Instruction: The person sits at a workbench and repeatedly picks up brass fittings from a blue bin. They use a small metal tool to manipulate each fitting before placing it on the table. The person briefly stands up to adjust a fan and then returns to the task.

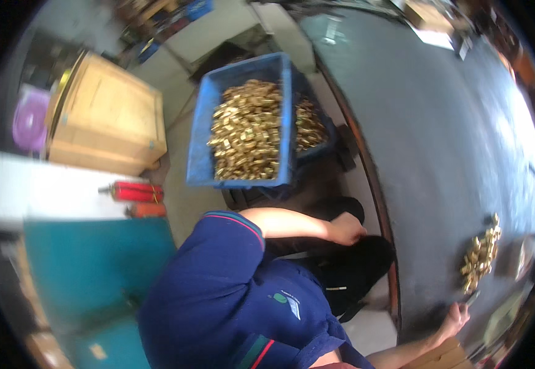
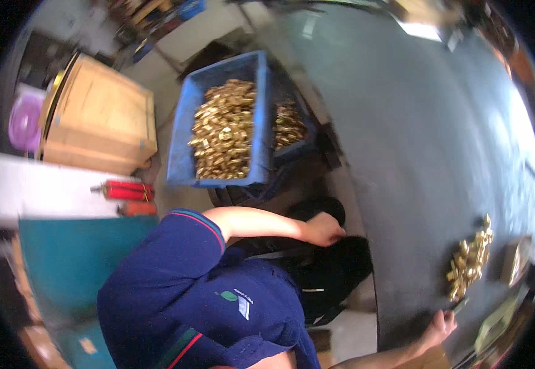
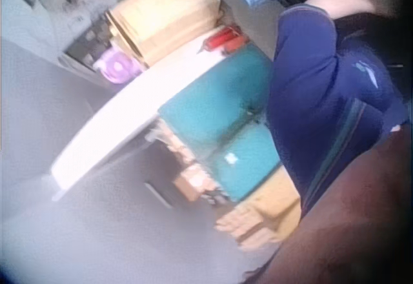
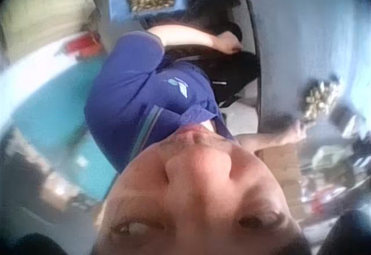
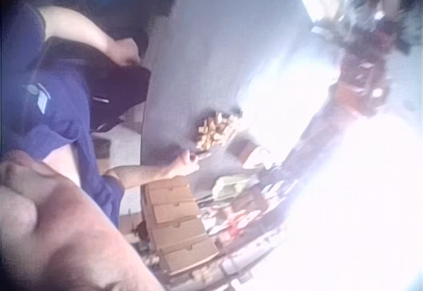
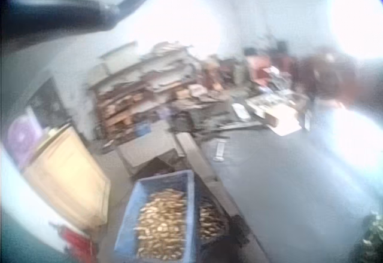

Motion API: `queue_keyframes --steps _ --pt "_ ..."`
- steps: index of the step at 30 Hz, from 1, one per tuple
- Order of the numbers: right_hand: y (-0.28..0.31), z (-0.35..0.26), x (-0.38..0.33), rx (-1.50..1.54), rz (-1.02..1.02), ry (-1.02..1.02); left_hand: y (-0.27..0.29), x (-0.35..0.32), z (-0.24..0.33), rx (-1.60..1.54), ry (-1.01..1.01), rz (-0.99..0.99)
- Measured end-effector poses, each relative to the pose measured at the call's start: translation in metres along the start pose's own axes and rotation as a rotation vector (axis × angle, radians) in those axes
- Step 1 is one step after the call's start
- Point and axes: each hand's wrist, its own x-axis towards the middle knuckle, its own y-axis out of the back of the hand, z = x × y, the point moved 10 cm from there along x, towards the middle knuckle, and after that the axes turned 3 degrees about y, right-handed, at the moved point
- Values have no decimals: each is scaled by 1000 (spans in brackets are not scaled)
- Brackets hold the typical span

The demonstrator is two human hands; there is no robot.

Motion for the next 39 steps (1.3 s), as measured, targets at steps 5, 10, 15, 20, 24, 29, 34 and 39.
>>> queue_keyframes --steps 5,10,15,20,24,29,34,39 --pt "-23 93 -38 698 424 -602 13 -53 -1 -117 92 253" --pt "-46 95 -72 1243 656 -964 49 -133 -17 -360 3 328" --pt "-61 105 -67 1668 607 -776 53 -225 -140 -383 529 458" --pt "-54 104 -74 2005 476 -356 -91 -371 -254 -192 1109 -183" --pt "-12 53 -72 2081 517 -274 -189 -427 -251 -608 1413 -346" --pt "-33 80 -124 1788 689 -514 -148 -319 -261 -456 1310 -303" --pt "-22 68 -111 1566 763 -550 -91 -194 -249 -354 1116 -202" --pt "-6 55 -105 1460 813 -491 -80 -184 -255 -289 1075 -158"
